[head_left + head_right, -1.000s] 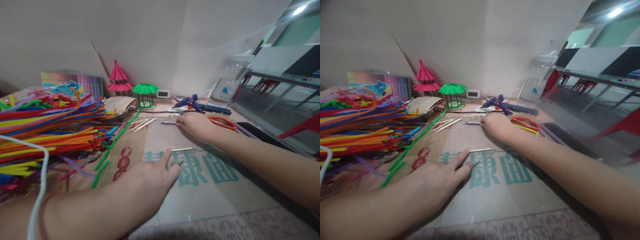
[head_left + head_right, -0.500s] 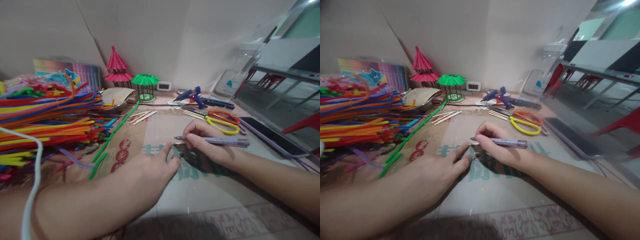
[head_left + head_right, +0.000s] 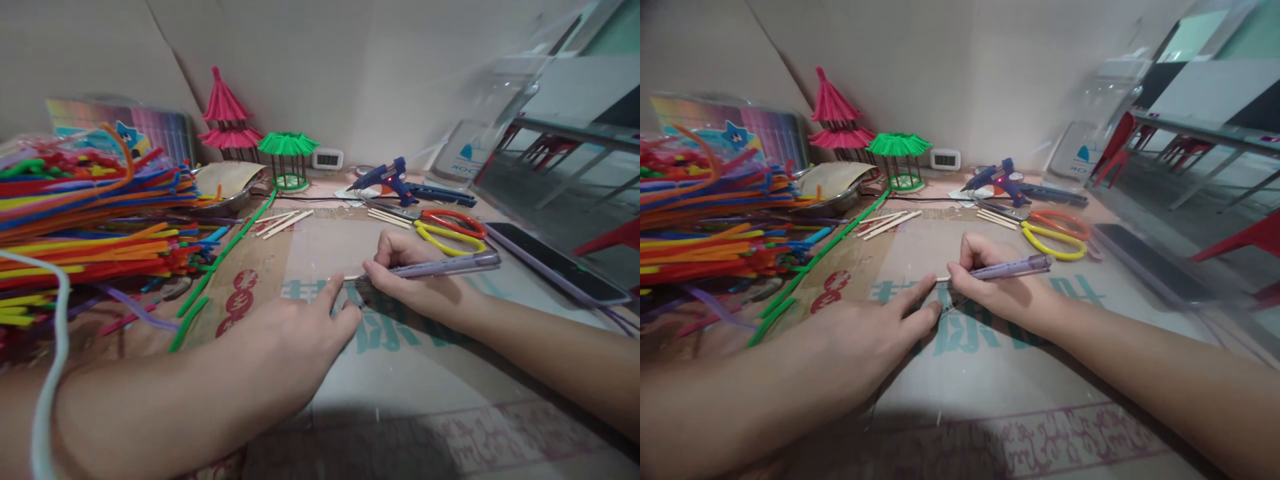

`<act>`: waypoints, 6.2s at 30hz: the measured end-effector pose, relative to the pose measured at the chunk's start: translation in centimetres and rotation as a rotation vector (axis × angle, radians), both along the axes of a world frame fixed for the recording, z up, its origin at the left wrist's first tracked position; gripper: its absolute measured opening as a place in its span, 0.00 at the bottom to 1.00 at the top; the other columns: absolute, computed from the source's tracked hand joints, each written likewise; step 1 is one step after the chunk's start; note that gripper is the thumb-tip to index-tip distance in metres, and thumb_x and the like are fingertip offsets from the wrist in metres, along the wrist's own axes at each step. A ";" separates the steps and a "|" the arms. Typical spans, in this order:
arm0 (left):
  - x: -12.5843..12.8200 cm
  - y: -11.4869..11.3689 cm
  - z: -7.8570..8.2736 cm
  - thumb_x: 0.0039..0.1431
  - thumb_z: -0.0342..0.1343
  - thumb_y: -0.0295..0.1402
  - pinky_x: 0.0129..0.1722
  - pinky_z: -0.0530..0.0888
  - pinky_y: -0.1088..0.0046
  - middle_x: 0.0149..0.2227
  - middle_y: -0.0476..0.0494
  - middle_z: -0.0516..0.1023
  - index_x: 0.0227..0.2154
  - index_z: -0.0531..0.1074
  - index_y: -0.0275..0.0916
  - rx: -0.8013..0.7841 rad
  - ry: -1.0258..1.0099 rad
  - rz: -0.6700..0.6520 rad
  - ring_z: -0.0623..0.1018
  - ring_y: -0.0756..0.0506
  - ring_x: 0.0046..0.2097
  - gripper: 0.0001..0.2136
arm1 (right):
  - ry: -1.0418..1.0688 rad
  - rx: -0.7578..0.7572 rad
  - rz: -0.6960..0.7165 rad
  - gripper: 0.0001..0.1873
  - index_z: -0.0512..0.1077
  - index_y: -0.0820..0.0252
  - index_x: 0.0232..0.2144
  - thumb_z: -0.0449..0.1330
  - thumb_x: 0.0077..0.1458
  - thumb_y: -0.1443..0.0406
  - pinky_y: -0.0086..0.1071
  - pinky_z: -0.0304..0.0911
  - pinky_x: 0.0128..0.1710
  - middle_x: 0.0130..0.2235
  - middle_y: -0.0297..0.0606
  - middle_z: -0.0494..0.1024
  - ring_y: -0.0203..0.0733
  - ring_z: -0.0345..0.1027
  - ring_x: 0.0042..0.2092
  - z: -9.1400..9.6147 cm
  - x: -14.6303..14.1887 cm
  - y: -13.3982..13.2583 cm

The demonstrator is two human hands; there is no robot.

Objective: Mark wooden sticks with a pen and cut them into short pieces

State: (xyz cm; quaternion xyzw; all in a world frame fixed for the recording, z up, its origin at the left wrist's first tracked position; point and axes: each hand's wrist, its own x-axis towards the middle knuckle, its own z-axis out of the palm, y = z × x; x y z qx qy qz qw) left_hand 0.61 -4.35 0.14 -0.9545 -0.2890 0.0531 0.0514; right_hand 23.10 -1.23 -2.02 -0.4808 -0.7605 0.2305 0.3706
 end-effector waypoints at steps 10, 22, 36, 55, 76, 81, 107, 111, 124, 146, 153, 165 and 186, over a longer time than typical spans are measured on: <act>0.0 -0.1 0.2 0.56 0.46 0.18 0.34 0.76 0.69 0.65 0.33 0.64 0.54 0.67 0.41 -0.014 -0.003 0.005 0.81 0.45 0.38 0.24 | -0.045 -0.016 0.019 0.13 0.59 0.55 0.23 0.58 0.56 0.62 0.29 0.49 0.21 0.21 0.27 0.64 0.33 0.55 0.22 0.5 -0.4 -0.2; -0.2 0.0 0.1 0.56 0.44 0.18 0.31 0.75 0.73 0.67 0.33 0.60 0.58 0.63 0.42 -0.008 0.024 0.013 0.81 0.47 0.36 0.27 | -0.089 0.000 0.024 0.13 0.59 0.55 0.23 0.58 0.57 0.62 0.28 0.48 0.21 0.21 0.27 0.63 0.32 0.54 0.22 0.7 -0.6 -0.2; -0.1 0.1 0.2 0.56 0.45 0.20 0.30 0.75 0.72 0.64 0.29 0.64 0.59 0.64 0.40 0.015 0.063 -0.008 0.80 0.48 0.30 0.27 | -0.108 -0.014 0.018 0.13 0.60 0.56 0.24 0.57 0.57 0.61 0.29 0.48 0.22 0.21 0.28 0.63 0.33 0.54 0.23 0.9 -0.6 -0.3; 0.5 0.1 0.8 0.53 0.45 0.19 0.20 0.75 0.68 0.60 0.23 0.69 0.51 0.69 0.36 0.096 0.077 -0.082 0.83 0.37 0.39 0.23 | -0.132 -0.016 0.014 0.13 0.60 0.56 0.24 0.57 0.57 0.61 0.29 0.49 0.23 0.22 0.28 0.65 0.33 0.56 0.23 1.1 -0.5 -0.4; 0.1 -0.2 0.4 0.57 0.45 0.18 0.36 0.77 0.70 0.63 0.32 0.67 0.59 0.65 0.41 0.021 -0.004 0.014 0.82 0.45 0.39 0.27 | -0.090 -0.020 0.024 0.13 0.60 0.55 0.24 0.57 0.58 0.60 0.29 0.49 0.22 0.22 0.28 0.65 0.34 0.55 0.23 0.8 -0.5 -0.4; 0.2 -0.2 0.0 0.58 0.39 0.15 0.36 0.78 0.64 0.59 0.31 0.71 0.63 0.59 0.41 0.057 0.013 0.046 0.81 0.46 0.32 0.31 | -0.086 -0.016 0.027 0.13 0.60 0.55 0.24 0.57 0.58 0.61 0.29 0.49 0.23 0.22 0.28 0.65 0.34 0.55 0.24 0.6 -0.5 -0.4; 0.1 -0.2 0.0 0.54 0.45 0.16 0.25 0.73 0.73 0.60 0.32 0.71 0.55 0.69 0.40 0.106 -0.030 0.001 0.78 0.48 0.28 0.27 | -0.104 0.049 0.008 0.12 0.60 0.56 0.24 0.57 0.58 0.62 0.28 0.50 0.22 0.22 0.27 0.65 0.33 0.56 0.23 0.8 -0.5 -0.4; -0.4 -0.1 -0.3 0.58 0.43 0.18 0.28 0.74 0.72 0.63 0.33 0.67 0.58 0.65 0.44 0.096 -0.072 -0.018 0.78 0.50 0.27 0.27 | -0.046 0.055 -0.005 0.13 0.59 0.55 0.24 0.57 0.58 0.62 0.29 0.49 0.22 0.22 0.27 0.63 0.33 0.54 0.23 0.7 -0.5 -0.3; -0.6 0.2 -1.0 0.55 0.42 0.17 0.30 0.76 0.69 0.62 0.33 0.68 0.60 0.63 0.43 0.106 -0.079 -0.022 0.80 0.47 0.29 0.30 | -0.021 0.053 -0.001 0.12 0.62 0.56 0.26 0.58 0.60 0.61 0.27 0.53 0.22 0.22 0.27 0.66 0.33 0.59 0.23 0.6 -0.1 0.1; -0.9 2.3 0.6 0.70 0.43 0.33 0.33 0.77 0.70 0.53 0.44 0.76 0.43 0.72 0.41 0.064 -0.174 -0.094 0.81 0.46 0.37 0.12 | -0.466 0.333 -0.201 0.07 0.73 0.59 0.33 0.56 0.60 0.64 0.40 0.63 0.39 0.35 0.44 0.76 0.51 0.70 0.38 -1.4 6.7 6.5; -3.2 8.2 1.8 0.69 0.45 0.34 0.37 0.73 0.71 0.41 0.42 0.78 0.41 0.74 0.38 0.281 -0.161 0.298 0.80 0.44 0.40 0.12 | -0.417 0.365 -0.122 0.07 0.72 0.58 0.35 0.54 0.63 0.64 0.39 0.64 0.42 0.38 0.42 0.76 0.47 0.70 0.41 -1.3 5.0 5.3; -4.3 10.4 1.6 0.69 0.43 0.32 0.34 0.72 0.69 0.33 0.37 0.79 0.31 0.76 0.33 0.313 -0.038 0.367 0.80 0.40 0.36 0.17 | -0.375 0.326 -0.050 0.07 0.73 0.59 0.36 0.55 0.63 0.64 0.40 0.64 0.44 0.38 0.42 0.77 0.46 0.71 0.41 -2.2 5.6 5.8; -1.9 3.8 -0.1 0.69 0.49 0.36 0.37 0.74 0.71 0.44 0.44 0.78 0.43 0.74 0.40 0.124 -0.319 -0.048 0.79 0.47 0.38 0.11 | -0.405 0.234 0.214 0.07 0.74 0.57 0.38 0.56 0.64 0.67 0.36 0.61 0.40 0.36 0.39 0.73 0.43 0.66 0.40 -0.6 1.9 1.9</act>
